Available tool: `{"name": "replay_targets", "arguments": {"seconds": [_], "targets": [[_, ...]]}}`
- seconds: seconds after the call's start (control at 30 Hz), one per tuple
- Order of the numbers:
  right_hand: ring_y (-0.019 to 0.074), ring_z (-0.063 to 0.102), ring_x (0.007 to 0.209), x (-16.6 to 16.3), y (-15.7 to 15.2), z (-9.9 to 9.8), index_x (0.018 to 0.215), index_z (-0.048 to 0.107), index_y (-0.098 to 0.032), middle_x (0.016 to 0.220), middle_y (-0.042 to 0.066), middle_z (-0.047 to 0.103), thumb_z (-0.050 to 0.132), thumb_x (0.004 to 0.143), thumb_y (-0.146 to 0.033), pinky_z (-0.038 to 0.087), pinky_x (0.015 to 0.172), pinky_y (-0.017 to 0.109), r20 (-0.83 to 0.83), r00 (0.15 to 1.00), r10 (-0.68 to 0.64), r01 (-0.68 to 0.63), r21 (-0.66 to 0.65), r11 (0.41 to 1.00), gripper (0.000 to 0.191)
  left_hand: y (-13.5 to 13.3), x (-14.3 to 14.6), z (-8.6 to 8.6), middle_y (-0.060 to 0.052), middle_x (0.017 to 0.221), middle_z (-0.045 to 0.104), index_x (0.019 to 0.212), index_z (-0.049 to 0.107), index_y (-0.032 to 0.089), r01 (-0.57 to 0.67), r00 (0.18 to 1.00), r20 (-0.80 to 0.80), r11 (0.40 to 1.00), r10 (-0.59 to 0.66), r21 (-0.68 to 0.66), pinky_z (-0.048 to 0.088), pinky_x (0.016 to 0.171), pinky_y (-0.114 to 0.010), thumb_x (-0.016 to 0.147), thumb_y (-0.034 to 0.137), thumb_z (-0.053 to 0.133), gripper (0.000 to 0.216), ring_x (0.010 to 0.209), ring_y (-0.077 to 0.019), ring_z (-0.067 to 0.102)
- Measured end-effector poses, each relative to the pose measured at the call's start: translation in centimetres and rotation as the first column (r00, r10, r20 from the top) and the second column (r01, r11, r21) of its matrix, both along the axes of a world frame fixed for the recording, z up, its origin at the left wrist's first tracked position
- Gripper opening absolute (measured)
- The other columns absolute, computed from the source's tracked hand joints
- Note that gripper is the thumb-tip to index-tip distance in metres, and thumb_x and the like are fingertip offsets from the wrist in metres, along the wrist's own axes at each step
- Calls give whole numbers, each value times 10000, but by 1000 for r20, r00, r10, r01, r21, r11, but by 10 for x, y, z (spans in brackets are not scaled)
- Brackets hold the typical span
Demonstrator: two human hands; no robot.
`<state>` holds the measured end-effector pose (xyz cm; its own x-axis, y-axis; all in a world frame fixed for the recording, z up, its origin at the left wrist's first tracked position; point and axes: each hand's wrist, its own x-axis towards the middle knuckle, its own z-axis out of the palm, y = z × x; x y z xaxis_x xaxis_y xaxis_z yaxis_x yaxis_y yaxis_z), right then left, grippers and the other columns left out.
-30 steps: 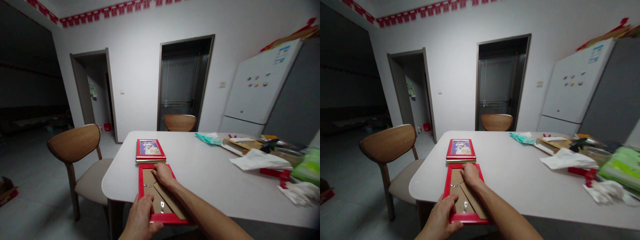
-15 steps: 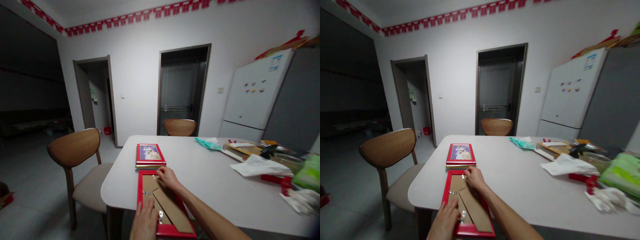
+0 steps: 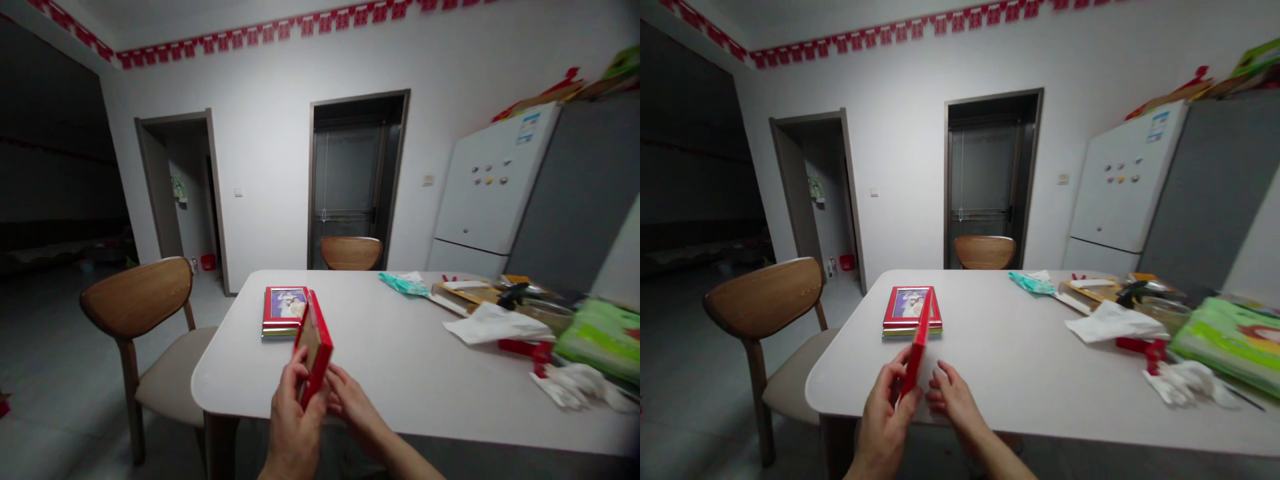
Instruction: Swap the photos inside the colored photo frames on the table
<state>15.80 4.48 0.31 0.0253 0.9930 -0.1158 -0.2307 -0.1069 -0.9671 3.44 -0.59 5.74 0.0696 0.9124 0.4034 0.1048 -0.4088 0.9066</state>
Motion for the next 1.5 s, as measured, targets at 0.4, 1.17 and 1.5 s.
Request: {"name": "replay_targets", "arguments": {"seconds": [0.4,1.17,1.5], "targets": [[193,618,610,118,17,12,1161,457,-167,729,44,672,469,687,-296,456,548,271,424,845,-324,298,128,946,492,32,34,-26,-78,1071,579,1100,369,150,210,968,180,960,-177,-183,450,785,-255,657,184,552,480,915,-172,568],[231,547,896,150,59,5,936,608,-121,938,138,625,429,714,-220,349,774,286,951,125,-281,161,260,952,303,63,49,-61,-131,1171,508,1112,470,112,-55,756,-655,997,12,-45,307,936,-319,677,252,526,461,1095,-224,441],[172,526,956,26,117,16,1120,500,-165,1073,74,583,426,736,-238,363,791,237,839,479,-258,-41,315,948,399,145,-35,-39,-133,1321,317,1213,325,85,-286,696,-669,955,261,75,210,996,-279,704,226,487,553,1224,-196,262]]}}
